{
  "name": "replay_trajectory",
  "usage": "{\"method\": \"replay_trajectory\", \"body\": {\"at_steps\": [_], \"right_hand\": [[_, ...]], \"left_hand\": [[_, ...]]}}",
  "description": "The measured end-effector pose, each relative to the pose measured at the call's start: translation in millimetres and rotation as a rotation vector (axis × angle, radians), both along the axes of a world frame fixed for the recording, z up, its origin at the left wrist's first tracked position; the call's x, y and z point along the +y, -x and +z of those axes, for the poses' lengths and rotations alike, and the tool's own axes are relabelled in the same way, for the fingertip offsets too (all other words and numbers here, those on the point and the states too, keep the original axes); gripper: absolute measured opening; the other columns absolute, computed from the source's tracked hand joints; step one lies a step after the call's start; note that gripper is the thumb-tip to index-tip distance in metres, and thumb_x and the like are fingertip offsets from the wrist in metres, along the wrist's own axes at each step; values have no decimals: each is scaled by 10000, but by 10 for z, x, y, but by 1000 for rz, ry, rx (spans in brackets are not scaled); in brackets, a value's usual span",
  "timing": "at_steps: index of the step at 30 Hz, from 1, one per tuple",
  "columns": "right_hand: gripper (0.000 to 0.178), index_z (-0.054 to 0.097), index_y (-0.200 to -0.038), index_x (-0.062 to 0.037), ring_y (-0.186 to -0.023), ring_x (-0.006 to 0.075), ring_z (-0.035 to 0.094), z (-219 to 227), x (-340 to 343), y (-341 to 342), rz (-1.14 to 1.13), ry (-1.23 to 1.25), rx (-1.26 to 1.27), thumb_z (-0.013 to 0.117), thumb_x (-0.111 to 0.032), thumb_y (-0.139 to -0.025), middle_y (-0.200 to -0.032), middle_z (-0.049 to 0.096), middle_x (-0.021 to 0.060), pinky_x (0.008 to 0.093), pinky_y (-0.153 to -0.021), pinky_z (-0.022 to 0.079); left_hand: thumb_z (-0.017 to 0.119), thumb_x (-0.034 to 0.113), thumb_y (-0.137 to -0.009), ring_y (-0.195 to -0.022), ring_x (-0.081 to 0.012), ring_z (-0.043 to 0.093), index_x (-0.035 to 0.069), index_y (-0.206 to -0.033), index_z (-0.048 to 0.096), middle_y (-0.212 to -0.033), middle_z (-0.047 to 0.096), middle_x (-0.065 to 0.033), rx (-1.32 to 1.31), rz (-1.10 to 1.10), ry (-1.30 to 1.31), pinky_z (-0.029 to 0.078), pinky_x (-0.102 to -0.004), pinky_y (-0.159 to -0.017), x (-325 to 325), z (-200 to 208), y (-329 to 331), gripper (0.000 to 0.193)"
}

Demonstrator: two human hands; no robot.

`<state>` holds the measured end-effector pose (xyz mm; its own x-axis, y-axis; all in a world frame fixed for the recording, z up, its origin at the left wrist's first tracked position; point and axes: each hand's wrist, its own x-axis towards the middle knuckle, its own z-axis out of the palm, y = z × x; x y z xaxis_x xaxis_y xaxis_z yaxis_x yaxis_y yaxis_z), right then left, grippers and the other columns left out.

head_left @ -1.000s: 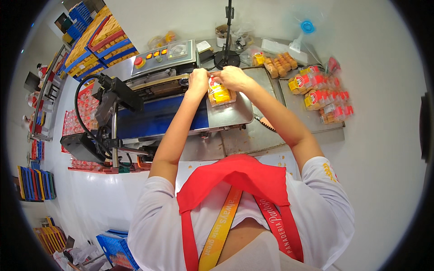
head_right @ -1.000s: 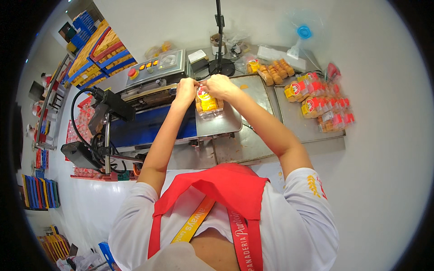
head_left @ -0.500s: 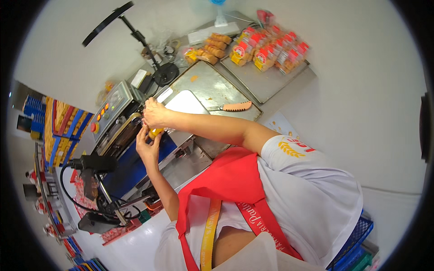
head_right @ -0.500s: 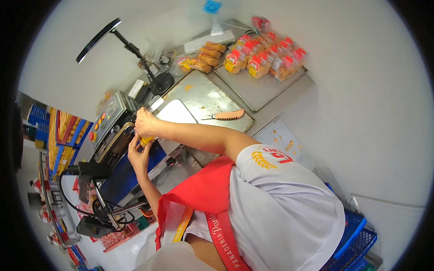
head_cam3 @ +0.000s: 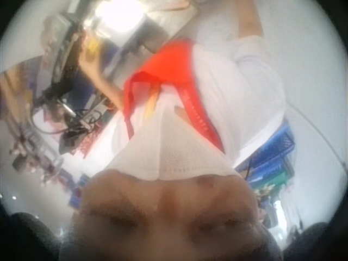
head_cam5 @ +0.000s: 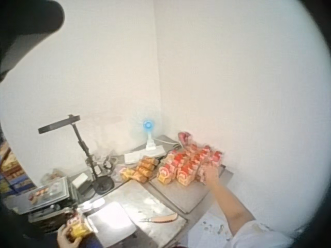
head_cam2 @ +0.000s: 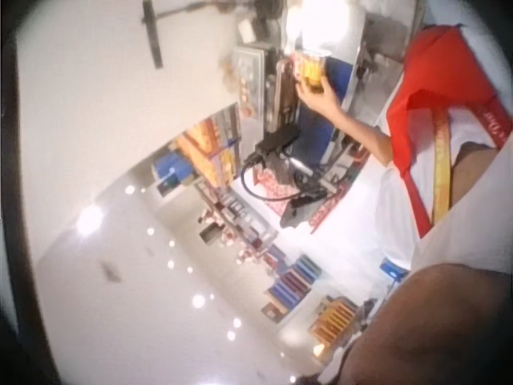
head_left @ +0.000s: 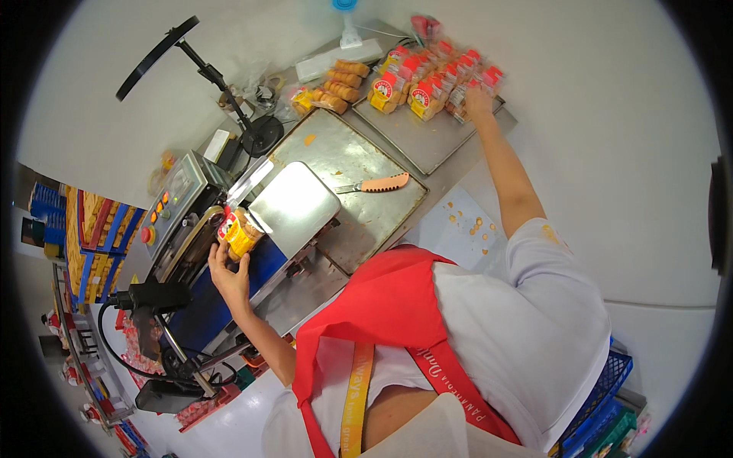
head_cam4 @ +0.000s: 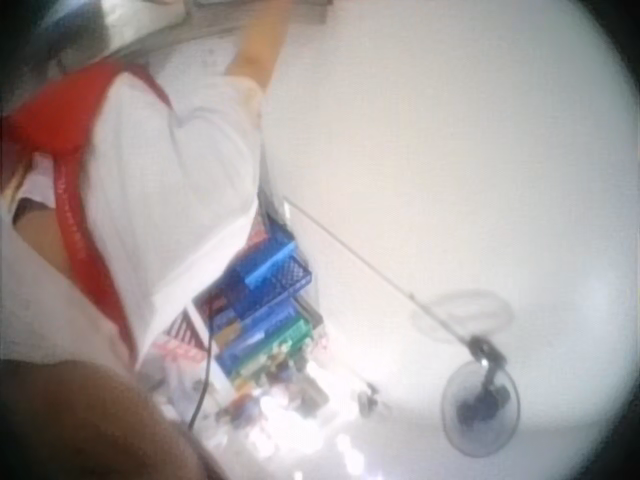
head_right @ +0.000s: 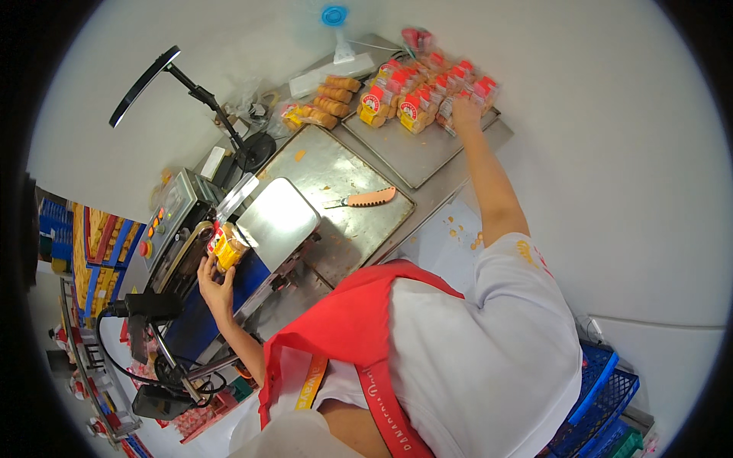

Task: The person places sliced bread into plastic bags, seals them using a heat-sealing machine, and applies labels to the packages. The person then stacks the finished packages into a red crate.

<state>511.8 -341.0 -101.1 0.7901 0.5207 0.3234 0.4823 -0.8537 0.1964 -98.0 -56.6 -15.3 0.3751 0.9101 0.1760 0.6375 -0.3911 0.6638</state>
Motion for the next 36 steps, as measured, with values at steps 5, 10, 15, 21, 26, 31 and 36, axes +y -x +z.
{"method": "replay_trajectory", "body": {"at_steps": [5,10,15,21,26,31,36], "right_hand": [[152,646,-888,-2,-852,326,644,83,-25,58,201,-176,210,588,-99,-785,-818,664,152,393,-764,504],[161,576,-910,4,-797,313,631,1205,324,748,522,-417,456,629,-87,-788,-767,655,146,389,-709,487],[222,493,-1014,-39,-619,128,599,1968,836,1773,806,-609,855,617,-111,-844,-711,659,51,281,-559,448],[286,506,-1039,-14,-699,86,591,2139,1236,2181,852,-890,1190,634,-206,-870,-719,671,52,285,-676,463],[711,230,-1428,-85,-892,136,607,2343,1231,2209,1019,-621,1084,637,-296,-884,-819,658,13,363,-941,396],[777,194,-1439,-77,-724,92,595,2451,1406,2359,1179,-467,987,673,-225,-846,-753,627,-2,279,-735,463],[822,175,-1440,-71,-627,54,544,2584,1536,2367,1244,-646,1412,701,-108,-810,-695,583,-2,198,-581,426]], "left_hand": [[706,52,-730,-1228,-294,456,80,-1148,616,-1340,449,-171,-308,-146,-231,345,-379,-1024,-191,400,-378,429],[741,52,-706,-1202,-281,486,66,-1161,595,-1321,495,-127,-253,-518,-190,400,-382,-989,-830,811,-1370,479],[846,129,-585,-1259,-353,395,91,-1340,423,-1383,387,-200,-352,-660,-296,336,-452,-1027,-1284,663,-2281,866],[799,78,-663,-809,-232,645,61,-1137,605,-1020,641,-112,-409,-467,-249,522,-305,-692,-932,544,-2340,513],[793,121,-696,-807,-189,646,12,-1058,625,-943,657,-99,-556,-465,-169,507,-303,-695,-669,557,-2151,413],[586,375,-907,-865,-130,644,45,-1149,578,-983,662,-66,-976,-687,879,523,-279,-735,-504,328,-2117,410],[493,452,-932,-731,-153,524,27,-1202,499,-908,559,-77,-1205,-756,1574,479,-289,-624,-267,101,-1931,503]]}}
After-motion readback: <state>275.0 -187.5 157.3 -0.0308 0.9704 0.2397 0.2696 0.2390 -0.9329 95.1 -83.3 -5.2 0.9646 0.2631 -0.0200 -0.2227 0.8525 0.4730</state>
